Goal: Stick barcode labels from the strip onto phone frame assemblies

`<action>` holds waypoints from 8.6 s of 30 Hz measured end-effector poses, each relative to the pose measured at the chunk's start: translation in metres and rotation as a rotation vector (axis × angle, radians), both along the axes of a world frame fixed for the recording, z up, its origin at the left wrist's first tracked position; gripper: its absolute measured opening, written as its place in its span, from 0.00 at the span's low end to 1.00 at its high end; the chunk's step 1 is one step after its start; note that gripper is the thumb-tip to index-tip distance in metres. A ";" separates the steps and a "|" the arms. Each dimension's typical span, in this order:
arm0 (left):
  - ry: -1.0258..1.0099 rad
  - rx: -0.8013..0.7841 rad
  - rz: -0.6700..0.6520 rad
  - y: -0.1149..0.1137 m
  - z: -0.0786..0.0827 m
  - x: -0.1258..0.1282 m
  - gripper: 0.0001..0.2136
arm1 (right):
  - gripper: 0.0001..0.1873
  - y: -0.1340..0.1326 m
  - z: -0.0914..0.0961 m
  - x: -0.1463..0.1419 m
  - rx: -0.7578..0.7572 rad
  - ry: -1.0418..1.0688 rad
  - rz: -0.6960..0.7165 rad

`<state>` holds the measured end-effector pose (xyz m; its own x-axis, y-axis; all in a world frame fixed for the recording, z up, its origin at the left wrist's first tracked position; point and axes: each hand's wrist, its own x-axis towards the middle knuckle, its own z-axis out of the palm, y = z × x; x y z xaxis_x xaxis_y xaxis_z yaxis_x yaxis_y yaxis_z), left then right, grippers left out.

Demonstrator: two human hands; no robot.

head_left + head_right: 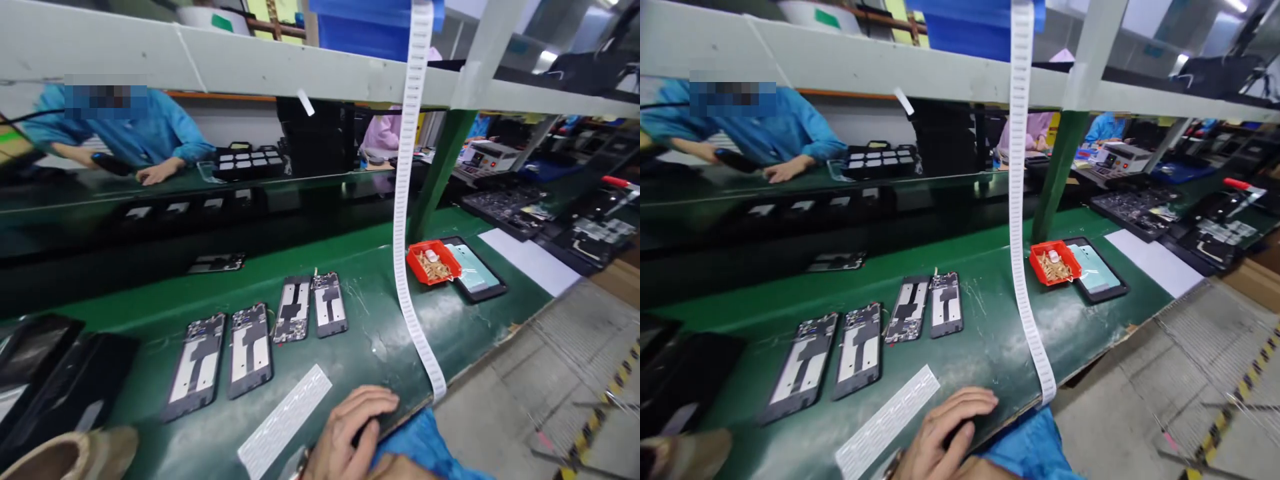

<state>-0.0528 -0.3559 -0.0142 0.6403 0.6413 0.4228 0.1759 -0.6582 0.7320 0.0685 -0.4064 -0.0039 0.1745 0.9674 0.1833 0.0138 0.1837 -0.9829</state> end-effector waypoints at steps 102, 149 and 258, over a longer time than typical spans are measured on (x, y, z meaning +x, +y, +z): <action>0.103 -0.223 0.529 0.169 -0.017 0.089 0.08 | 0.07 0.204 -0.026 0.118 0.211 -0.583 -0.037; 0.024 -0.537 0.694 0.191 0.033 -0.109 0.42 | 0.18 0.239 -0.034 0.112 -0.043 0.089 -0.145; -0.854 -1.127 -0.041 0.081 0.020 -0.104 0.29 | 0.10 0.157 -0.012 -0.011 0.046 -0.313 0.154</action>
